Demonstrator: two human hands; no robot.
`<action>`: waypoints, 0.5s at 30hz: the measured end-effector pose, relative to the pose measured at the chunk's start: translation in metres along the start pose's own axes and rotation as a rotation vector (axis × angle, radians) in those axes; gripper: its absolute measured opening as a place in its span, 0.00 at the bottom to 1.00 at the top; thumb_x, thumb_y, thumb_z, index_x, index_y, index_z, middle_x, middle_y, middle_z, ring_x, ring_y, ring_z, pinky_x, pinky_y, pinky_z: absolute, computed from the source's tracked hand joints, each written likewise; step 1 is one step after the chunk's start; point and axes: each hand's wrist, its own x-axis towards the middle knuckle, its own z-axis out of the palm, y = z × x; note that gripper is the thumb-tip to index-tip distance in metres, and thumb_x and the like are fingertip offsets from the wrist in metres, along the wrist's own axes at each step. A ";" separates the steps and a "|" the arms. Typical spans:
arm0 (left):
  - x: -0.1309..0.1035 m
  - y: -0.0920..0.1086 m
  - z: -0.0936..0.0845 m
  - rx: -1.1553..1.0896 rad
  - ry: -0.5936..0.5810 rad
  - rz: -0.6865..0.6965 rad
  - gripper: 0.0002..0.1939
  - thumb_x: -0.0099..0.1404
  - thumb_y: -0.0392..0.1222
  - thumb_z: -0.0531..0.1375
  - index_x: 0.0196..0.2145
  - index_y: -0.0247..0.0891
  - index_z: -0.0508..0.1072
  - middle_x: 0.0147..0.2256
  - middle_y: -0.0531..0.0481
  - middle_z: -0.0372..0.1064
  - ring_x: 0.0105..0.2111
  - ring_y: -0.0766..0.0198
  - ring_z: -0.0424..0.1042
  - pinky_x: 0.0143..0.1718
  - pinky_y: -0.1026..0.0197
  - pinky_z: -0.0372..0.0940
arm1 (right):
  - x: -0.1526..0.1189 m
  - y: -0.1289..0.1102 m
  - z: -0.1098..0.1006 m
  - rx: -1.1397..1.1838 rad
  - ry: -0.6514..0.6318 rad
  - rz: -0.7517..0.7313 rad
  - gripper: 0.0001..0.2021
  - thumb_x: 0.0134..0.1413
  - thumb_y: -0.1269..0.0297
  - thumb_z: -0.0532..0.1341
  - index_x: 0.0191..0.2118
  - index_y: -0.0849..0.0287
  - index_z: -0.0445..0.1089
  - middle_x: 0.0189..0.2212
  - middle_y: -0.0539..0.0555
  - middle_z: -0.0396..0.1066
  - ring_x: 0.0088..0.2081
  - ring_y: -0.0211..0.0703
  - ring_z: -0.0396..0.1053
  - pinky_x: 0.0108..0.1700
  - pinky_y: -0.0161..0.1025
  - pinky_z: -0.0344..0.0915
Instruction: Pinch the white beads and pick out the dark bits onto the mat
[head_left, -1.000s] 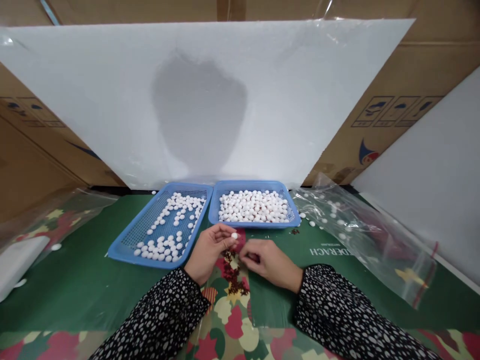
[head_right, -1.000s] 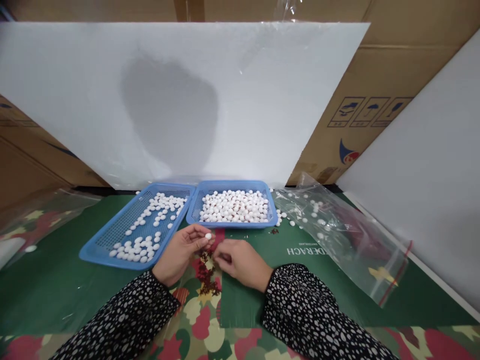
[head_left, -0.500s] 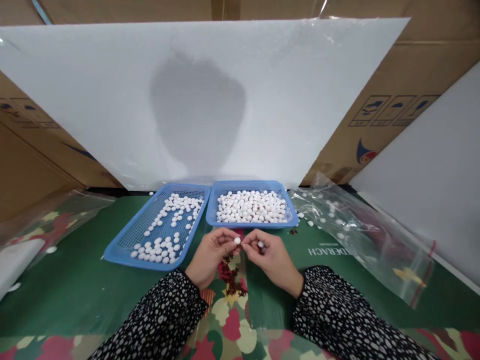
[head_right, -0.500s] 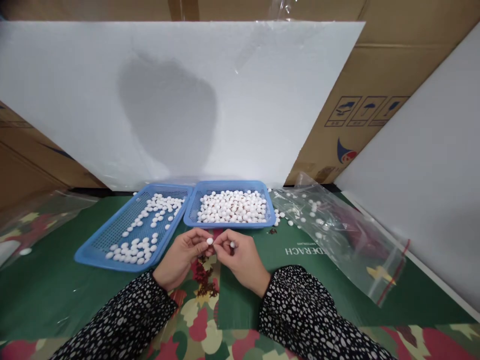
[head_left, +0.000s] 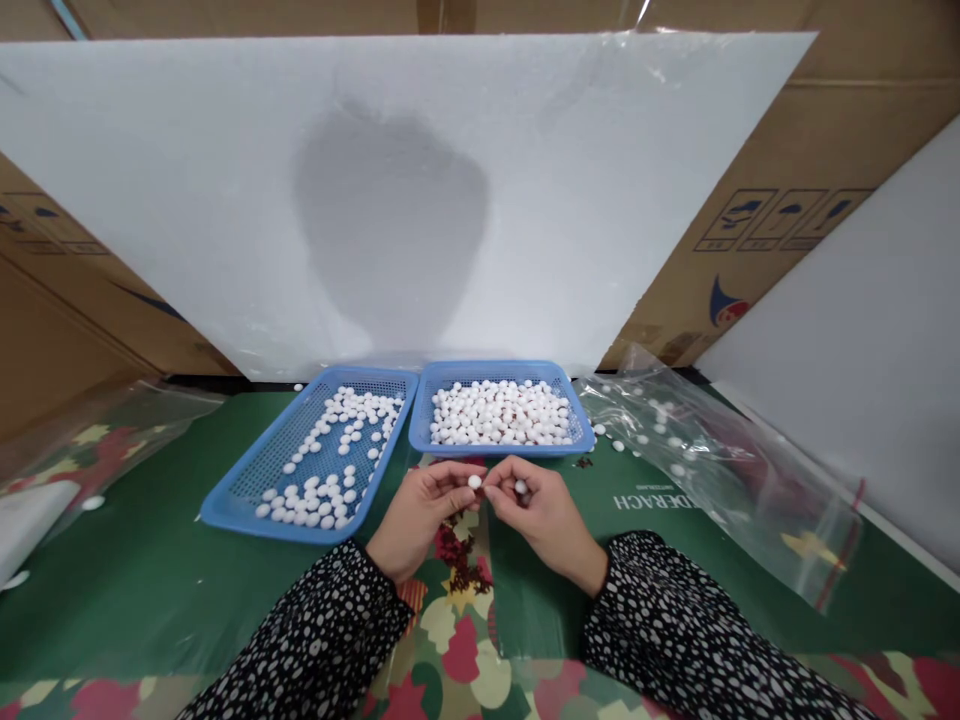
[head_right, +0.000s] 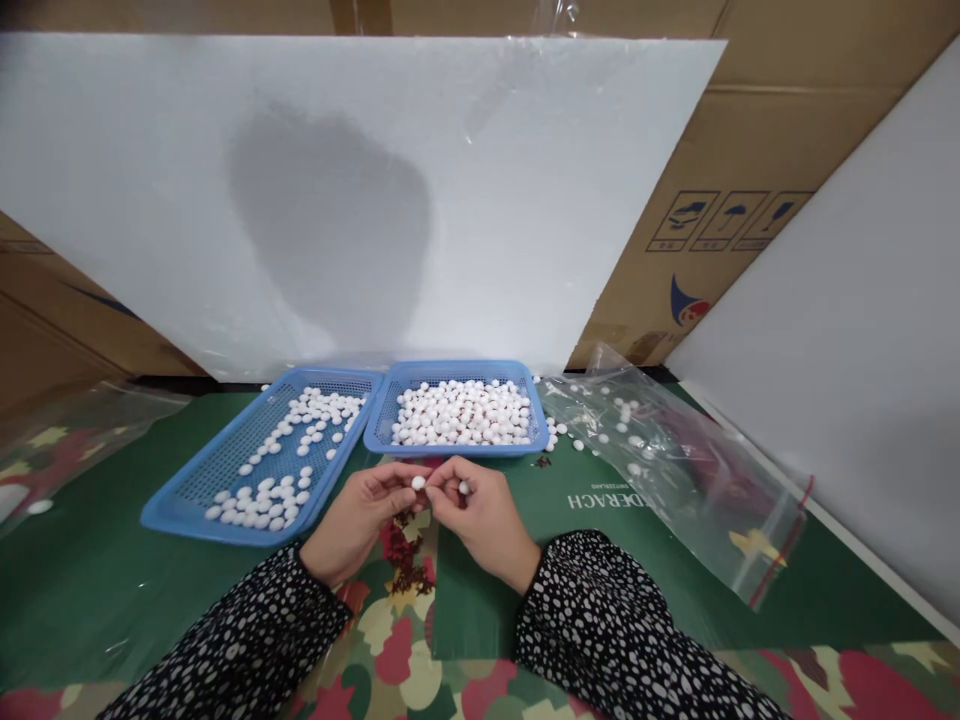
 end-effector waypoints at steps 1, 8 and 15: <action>0.000 -0.001 0.000 0.009 0.008 0.000 0.10 0.56 0.40 0.68 0.37 0.36 0.80 0.31 0.48 0.75 0.30 0.63 0.70 0.36 0.61 0.65 | 0.000 -0.001 0.001 -0.007 0.001 -0.006 0.06 0.55 0.64 0.60 0.30 0.59 0.68 0.18 0.43 0.54 0.21 0.34 0.51 0.24 0.32 0.49; 0.000 -0.006 0.001 0.049 0.103 0.061 0.07 0.52 0.37 0.70 0.28 0.35 0.76 0.26 0.51 0.74 0.26 0.66 0.68 0.30 0.65 0.61 | -0.004 -0.001 0.006 -0.075 0.039 -0.064 0.04 0.53 0.67 0.61 0.29 0.59 0.68 0.17 0.43 0.55 0.20 0.33 0.52 0.24 0.32 0.50; 0.000 -0.009 -0.001 0.055 0.102 0.070 0.07 0.52 0.37 0.70 0.26 0.35 0.75 0.22 0.53 0.71 0.23 0.67 0.66 0.27 0.65 0.61 | -0.005 0.001 0.007 -0.031 0.040 -0.042 0.05 0.54 0.65 0.61 0.30 0.58 0.69 0.19 0.43 0.58 0.21 0.34 0.53 0.24 0.32 0.51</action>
